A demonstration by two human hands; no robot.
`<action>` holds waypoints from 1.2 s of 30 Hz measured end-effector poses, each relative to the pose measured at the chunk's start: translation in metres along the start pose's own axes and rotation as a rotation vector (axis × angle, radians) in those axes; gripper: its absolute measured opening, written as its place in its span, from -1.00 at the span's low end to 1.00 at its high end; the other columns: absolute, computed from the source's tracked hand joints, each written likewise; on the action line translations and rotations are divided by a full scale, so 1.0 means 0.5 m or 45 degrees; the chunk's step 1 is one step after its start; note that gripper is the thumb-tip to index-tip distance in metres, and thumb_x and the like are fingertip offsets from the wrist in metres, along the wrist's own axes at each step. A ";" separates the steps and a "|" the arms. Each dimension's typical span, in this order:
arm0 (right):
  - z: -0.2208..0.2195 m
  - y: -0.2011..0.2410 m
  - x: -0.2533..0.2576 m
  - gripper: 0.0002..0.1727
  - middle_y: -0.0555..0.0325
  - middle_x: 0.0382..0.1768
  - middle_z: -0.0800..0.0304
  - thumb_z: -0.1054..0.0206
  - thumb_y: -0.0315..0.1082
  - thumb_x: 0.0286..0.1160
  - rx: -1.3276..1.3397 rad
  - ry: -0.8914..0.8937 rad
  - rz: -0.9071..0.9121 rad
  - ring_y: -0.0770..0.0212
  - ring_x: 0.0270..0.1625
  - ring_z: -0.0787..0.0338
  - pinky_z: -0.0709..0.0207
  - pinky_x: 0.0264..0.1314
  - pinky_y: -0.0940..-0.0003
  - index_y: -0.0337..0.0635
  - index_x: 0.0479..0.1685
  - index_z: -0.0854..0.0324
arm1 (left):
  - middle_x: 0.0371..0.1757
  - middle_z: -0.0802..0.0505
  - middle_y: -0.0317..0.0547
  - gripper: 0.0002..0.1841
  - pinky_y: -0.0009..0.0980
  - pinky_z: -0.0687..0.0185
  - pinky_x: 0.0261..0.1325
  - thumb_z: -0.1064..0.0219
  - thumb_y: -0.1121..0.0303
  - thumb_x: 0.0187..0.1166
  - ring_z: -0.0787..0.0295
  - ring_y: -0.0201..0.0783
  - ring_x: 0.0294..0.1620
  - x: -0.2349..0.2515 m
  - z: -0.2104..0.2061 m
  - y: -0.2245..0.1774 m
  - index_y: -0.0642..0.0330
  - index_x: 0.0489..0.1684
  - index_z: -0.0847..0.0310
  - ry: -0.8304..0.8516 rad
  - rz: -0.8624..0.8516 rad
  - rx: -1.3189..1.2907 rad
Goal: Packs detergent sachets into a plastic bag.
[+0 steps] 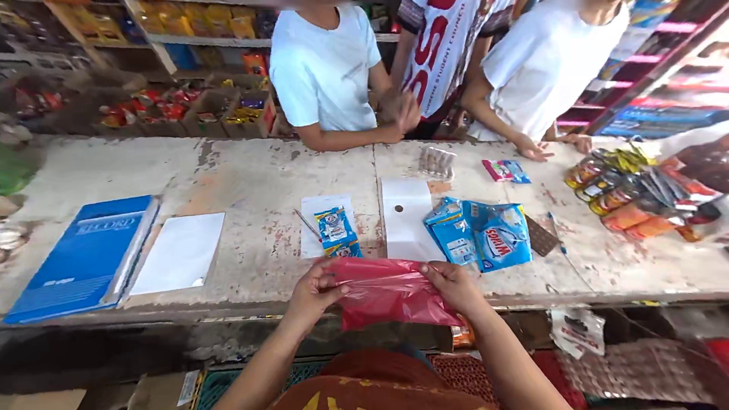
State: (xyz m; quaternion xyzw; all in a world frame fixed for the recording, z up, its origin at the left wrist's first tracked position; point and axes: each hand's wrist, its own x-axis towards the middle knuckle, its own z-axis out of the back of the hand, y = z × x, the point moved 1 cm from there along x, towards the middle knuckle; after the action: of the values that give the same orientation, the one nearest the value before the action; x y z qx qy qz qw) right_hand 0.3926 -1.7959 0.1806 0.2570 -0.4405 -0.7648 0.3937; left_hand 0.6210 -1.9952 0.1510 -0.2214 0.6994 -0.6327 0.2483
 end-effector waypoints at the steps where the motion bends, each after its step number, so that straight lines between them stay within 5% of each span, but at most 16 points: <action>1: -0.002 -0.005 0.006 -0.63 0.31 -0.48 -0.67 -0.21 -0.10 0.76 -0.088 -0.036 -0.011 0.50 -0.41 -0.65 -0.60 -0.23 0.45 -0.21 -0.28 -0.69 | -0.28 -0.92 -0.22 -0.34 -0.41 -0.84 -0.06 -0.52 0.65 0.32 -0.89 -0.38 -0.25 0.002 0.001 0.004 0.36 0.52 -0.45 0.010 -0.010 0.017; 4: -0.014 -0.015 0.030 -0.53 -0.12 0.15 -0.82 -0.28 0.00 0.67 -0.436 -0.130 0.033 -0.08 0.30 -0.75 -0.52 0.42 -0.19 -0.27 0.17 -0.74 | -0.33 -0.90 -0.25 -0.41 -0.41 -0.85 -0.13 -0.54 0.62 0.30 -0.86 -0.39 -0.33 0.013 0.000 0.009 0.35 0.42 -0.55 0.013 -0.034 0.062; 6: -0.032 -0.016 0.045 -0.52 -0.16 0.33 -0.73 -0.33 0.04 0.59 -0.579 -0.217 0.156 -0.29 0.50 -0.59 -0.38 0.49 -0.39 -0.18 0.19 -0.76 | -0.32 -0.91 -0.22 -0.45 -0.43 -0.85 -0.18 -0.55 0.60 0.32 -0.87 -0.38 -0.33 0.022 -0.005 0.007 0.32 0.39 -0.60 0.002 -0.030 0.088; 8: -0.053 -0.004 0.049 -0.58 -0.14 0.37 -0.72 -0.34 -0.01 0.58 -0.594 -0.241 0.262 -0.29 0.54 -0.56 -0.37 0.52 -0.39 -0.13 0.14 -0.80 | -0.36 -0.91 -0.25 -0.47 -0.49 -0.80 -0.27 -0.55 0.58 0.33 -0.84 -0.42 -0.38 0.028 -0.014 0.007 0.30 0.36 -0.62 -0.015 -0.017 0.110; 13: -0.117 0.008 0.045 -0.73 -0.09 -0.07 -0.88 -0.35 -0.20 0.60 -0.421 -0.091 0.644 -0.09 0.07 -0.86 -0.73 0.14 -0.06 -0.24 -0.22 -0.82 | -0.35 -0.90 -0.25 -0.49 -0.50 -0.78 -0.28 -0.56 0.58 0.31 -0.83 -0.44 -0.40 0.038 -0.046 -0.003 0.30 0.33 -0.66 -0.032 0.061 0.199; 17: -0.122 0.030 0.052 -0.54 -0.14 -0.34 -0.84 -0.26 -0.11 0.72 -0.218 0.252 0.493 -0.07 -0.22 -0.86 -0.70 -0.06 -0.09 -0.39 -0.31 -0.77 | -0.36 -0.89 -0.32 -0.51 -0.55 -0.78 -0.25 -0.61 0.55 0.22 -0.81 -0.51 -0.42 0.047 -0.071 -0.005 0.31 0.20 -0.68 -0.026 -0.009 0.261; 22: -0.094 0.034 0.074 -0.43 -0.21 -0.34 -0.78 -0.36 0.06 0.62 -0.095 0.502 0.298 -0.12 -0.20 -0.80 -0.61 -0.02 -0.17 -0.45 -0.20 -0.71 | -0.52 -0.80 -0.47 -0.50 -0.63 -0.68 -0.35 -0.61 0.57 0.09 -0.70 -0.60 -0.52 0.060 -0.114 -0.014 0.28 0.12 -0.69 -0.024 -0.079 0.226; 26: -0.087 0.039 0.086 -0.52 -0.25 -0.17 -0.80 -0.50 -0.16 0.52 0.153 0.563 0.358 0.06 -0.10 -0.78 -0.61 0.09 0.12 -0.55 -0.05 -0.69 | -0.61 -0.68 -0.50 -0.49 -0.67 -0.54 -0.47 -0.62 0.57 0.14 -0.55 -0.62 -0.64 0.073 -0.146 -0.026 0.24 0.14 -0.62 -0.070 -0.064 0.230; 30: -0.064 0.044 0.096 -0.69 0.05 -0.16 -0.80 -0.47 -0.34 0.53 0.457 0.643 0.270 0.47 -0.12 -0.73 -0.63 0.07 0.49 -0.48 0.01 -0.67 | -0.66 -0.60 -0.54 -0.58 -0.71 -0.48 -0.51 -0.56 0.45 0.29 -0.50 -0.66 -0.68 0.088 -0.164 -0.031 0.23 0.10 -0.55 -0.121 -0.092 0.240; 36: -0.057 0.012 0.105 -0.90 0.36 -0.41 -0.76 -0.37 -0.42 0.59 0.708 0.709 0.156 0.51 -0.35 -0.75 -0.69 -0.18 0.51 -0.29 -0.20 -0.63 | -0.60 -0.75 -0.57 -0.73 -0.68 -0.63 -0.41 -0.40 0.53 0.47 -0.67 -0.64 -0.59 0.096 -0.175 -0.040 0.16 0.05 -0.47 -0.042 -0.087 -0.008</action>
State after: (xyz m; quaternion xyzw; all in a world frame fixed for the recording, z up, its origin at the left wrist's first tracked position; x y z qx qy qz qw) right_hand 0.3863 -1.8547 0.1699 0.5246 -0.5216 -0.4924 0.4584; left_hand 0.5287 -1.9595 0.1742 -0.2562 0.6892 -0.6349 0.2372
